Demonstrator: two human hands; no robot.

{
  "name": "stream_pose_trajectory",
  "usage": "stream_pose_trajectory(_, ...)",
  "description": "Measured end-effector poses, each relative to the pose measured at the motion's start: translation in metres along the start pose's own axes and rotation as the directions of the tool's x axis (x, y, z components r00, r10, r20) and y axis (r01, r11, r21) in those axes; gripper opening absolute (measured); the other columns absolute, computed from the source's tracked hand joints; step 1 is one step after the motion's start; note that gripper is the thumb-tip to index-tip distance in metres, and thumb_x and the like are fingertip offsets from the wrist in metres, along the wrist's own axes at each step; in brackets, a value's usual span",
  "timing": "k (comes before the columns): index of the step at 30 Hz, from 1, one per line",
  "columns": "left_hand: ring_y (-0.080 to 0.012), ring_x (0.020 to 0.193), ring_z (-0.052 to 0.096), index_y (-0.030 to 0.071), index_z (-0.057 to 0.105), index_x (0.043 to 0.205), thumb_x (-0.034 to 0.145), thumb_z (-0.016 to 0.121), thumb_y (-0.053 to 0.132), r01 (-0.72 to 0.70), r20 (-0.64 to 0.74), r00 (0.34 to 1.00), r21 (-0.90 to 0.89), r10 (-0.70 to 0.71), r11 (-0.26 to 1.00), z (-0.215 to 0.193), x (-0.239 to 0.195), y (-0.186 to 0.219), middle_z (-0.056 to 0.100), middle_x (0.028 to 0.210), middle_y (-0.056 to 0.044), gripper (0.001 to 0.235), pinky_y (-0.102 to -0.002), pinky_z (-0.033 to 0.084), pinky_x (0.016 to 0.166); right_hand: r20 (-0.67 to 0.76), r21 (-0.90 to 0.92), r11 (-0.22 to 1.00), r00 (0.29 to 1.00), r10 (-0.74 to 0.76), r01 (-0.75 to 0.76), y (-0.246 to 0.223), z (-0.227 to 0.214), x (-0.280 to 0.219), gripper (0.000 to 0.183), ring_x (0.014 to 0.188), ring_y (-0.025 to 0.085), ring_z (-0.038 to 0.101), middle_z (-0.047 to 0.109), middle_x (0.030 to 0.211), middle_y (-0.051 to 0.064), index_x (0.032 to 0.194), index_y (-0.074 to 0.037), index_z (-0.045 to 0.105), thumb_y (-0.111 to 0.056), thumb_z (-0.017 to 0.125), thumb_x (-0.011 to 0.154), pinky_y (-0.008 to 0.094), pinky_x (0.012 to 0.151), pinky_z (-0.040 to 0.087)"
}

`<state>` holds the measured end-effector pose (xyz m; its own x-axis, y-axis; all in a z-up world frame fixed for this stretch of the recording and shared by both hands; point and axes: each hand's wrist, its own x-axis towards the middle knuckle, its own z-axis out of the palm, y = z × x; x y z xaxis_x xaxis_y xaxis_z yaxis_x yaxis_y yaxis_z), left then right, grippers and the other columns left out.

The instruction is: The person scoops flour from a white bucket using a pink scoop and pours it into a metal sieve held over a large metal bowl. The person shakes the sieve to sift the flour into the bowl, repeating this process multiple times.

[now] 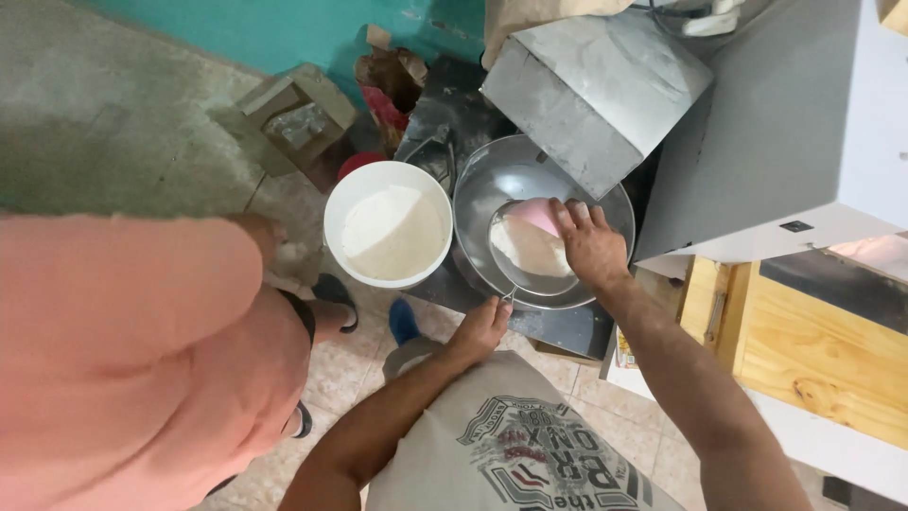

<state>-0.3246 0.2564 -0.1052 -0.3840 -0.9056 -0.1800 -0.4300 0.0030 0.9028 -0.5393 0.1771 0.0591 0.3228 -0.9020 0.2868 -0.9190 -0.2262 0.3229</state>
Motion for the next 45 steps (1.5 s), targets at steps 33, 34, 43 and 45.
stream_pose_trajectory(33, -0.0383, 0.105, 0.071, 0.002, 0.059, 0.121, 0.107, 0.042, 0.049, 0.044, 0.048, 0.998, -0.073, -0.041, 0.996, -0.003, 0.005, -0.006, 0.074, 0.099, -0.022, 0.052, -0.053, 0.055, 0.092, -0.289, -0.024, 1.000, 0.957, -0.022, 0.015, 0.004, -0.054, -0.018, 0.051, 0.110, 0.020, 0.059, 0.055, 0.118, 0.002, 0.148, -0.024, 0.051, -0.016, 0.051, 0.098, 0.026, 0.053, 0.059)
stream_pose_trajectory(34, -0.0390, 0.106, 0.071, 0.001, 0.058, 0.122, 0.107, 0.038, 0.052, 0.095, 0.109, 0.990, -0.090, -0.085, 0.991, -0.008, 0.006, -0.001, 0.075, 0.099, -0.021, 0.056, -0.054, 0.053, 0.093, -0.323, -0.023, 1.000, 0.946, -0.023, 0.016, 0.006, -0.054, -0.018, 0.050, 0.111, 0.021, 0.060, 0.054, 0.118, 0.002, 0.148, -0.025, 0.051, -0.015, 0.051, 0.099, 0.026, 0.053, 0.059)
stream_pose_trajectory(43, -0.0358, 0.089, 0.074, 0.006, 0.059, 0.109, 0.109, 0.041, 0.049, 0.096, 0.091, 0.993, -0.166, -0.082, 0.981, -0.016, -0.001, 0.021, 0.072, 0.079, -0.016, 0.046, -0.051, 0.057, 0.082, -0.151, 0.638, 0.769, 0.971, 0.185, -0.047, -0.088, -0.069, 0.050, 0.053, 0.106, 0.055, 0.064, 0.050, 0.126, 0.024, 0.143, -0.004, 0.050, -0.005, 0.066, 0.092, 0.058, 0.072, 0.062)
stream_pose_trajectory(45, -0.0437, 0.091, 0.071, 0.001, 0.057, 0.112, 0.107, 0.045, 0.036, -0.042, 0.051, 0.998, -0.111, 0.048, 0.993, -0.021, -0.006, 0.028, 0.070, 0.085, -0.024, 0.037, -0.058, 0.054, 0.080, 0.009, 0.650, 0.747, 0.984, 0.178, -0.141, -0.126, -0.070, 0.070, 0.062, 0.102, 0.055, 0.066, 0.053, 0.125, 0.024, 0.149, -0.008, 0.044, -0.003, 0.065, 0.090, 0.059, 0.074, 0.062)
